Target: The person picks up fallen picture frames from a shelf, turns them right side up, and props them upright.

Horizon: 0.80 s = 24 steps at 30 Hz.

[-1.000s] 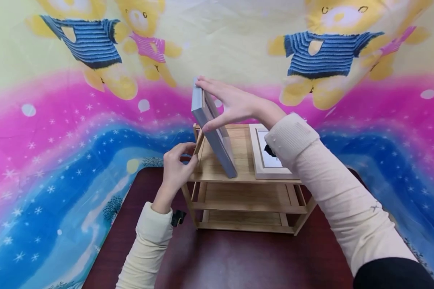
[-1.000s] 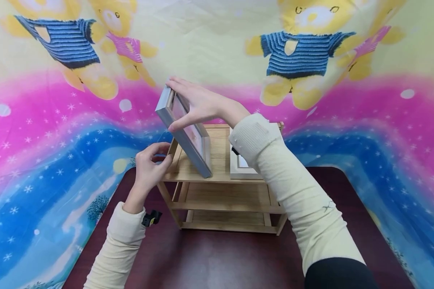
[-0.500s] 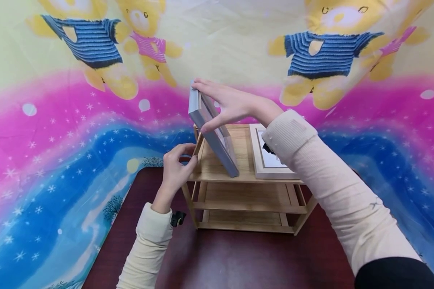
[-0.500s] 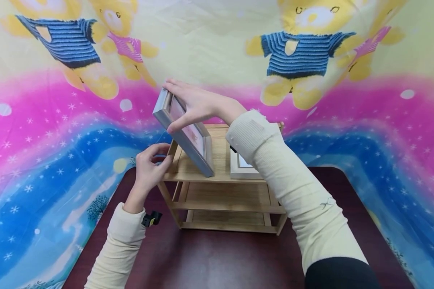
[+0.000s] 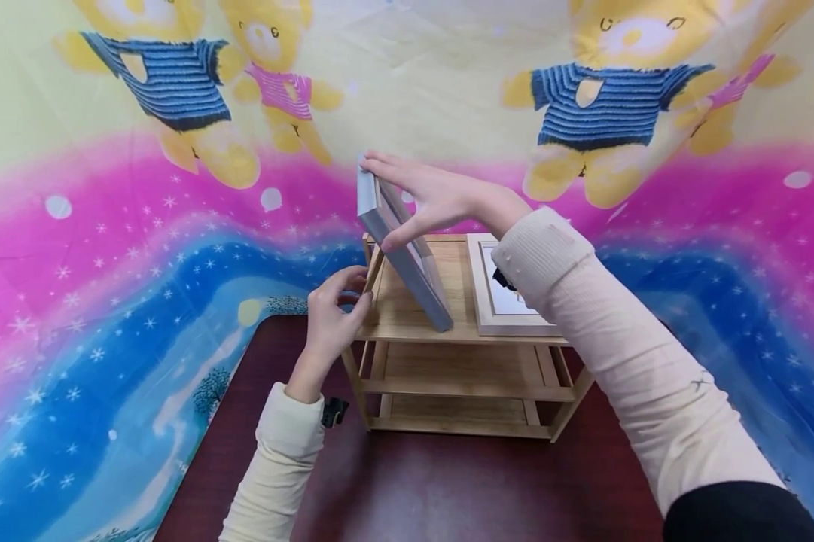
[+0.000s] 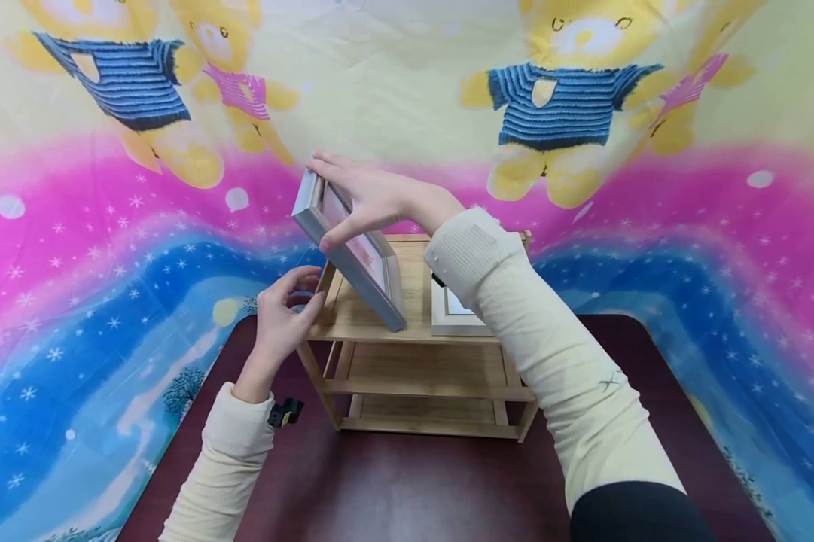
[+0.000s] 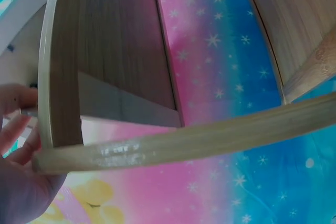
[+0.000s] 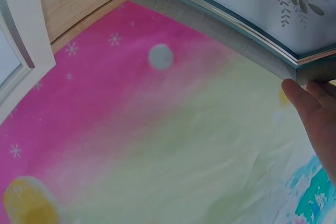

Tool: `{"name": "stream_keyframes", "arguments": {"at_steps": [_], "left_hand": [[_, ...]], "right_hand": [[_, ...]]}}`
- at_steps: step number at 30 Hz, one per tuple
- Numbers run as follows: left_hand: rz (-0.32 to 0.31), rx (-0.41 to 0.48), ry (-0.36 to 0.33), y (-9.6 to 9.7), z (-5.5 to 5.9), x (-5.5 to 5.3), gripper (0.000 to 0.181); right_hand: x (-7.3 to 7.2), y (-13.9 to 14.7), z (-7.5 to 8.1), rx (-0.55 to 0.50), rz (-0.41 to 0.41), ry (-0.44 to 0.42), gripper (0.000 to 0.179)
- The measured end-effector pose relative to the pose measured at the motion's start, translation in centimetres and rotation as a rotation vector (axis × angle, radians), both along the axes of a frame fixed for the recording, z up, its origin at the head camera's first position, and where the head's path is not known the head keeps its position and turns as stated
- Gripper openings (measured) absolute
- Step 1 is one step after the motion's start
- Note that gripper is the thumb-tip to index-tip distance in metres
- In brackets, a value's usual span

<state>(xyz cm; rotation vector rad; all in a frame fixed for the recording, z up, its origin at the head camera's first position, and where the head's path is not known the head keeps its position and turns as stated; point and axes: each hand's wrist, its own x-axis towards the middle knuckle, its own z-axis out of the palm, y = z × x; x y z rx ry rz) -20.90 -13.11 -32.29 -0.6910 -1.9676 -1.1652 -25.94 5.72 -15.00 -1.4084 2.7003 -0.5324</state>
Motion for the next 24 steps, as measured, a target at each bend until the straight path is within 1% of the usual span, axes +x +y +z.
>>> {"name": "stream_keyframes", "arguments": {"at_steps": [3, 5, 8, 11, 13, 15, 18, 24], "left_hand": [[0.018, -0.017, 0.049, 0.3, -0.2, 0.1, 0.032], [0.029, -0.025, 0.069, 0.5, -0.2, 0.1, 0.031], [0.038, -0.021, 0.07, 0.5, -0.3, 0.2, 0.029], [0.041, -0.023, 0.063, 0.5, -0.2, 0.2, 0.028], [0.036, -0.024, 0.057, 0.4, -0.1, 0.2, 0.028], [0.035, -0.027, 0.051, 0.3, -0.1, 0.2, 0.028], [0.037, -0.033, 0.044, 0.2, -0.1, 0.1, 0.028], [0.033, -0.032, 0.035, 0.2, -0.3, 0.1, 0.028]], "right_hand": [[0.0, 0.2, -0.4, -0.026, 0.002, 0.004, 0.101], [0.1, 0.3, -0.6, -0.039, 0.0, 0.022, 0.1], [0.4, 0.4, -0.8, -0.074, -0.017, 0.056, 0.098], [1.0, 0.3, -1.0, -0.136, -0.039, 0.106, 0.092], [1.4, 0.3, -1.3, -0.186, -0.054, 0.143, 0.085], [1.7, 0.2, -1.6, -0.246, -0.061, 0.162, 0.075], [2.2, 0.2, -2.2, -0.316, -0.087, 0.148, 0.059], [3.6, 0.4, -3.5, -0.438, -0.149, 0.054, 0.035]]}}
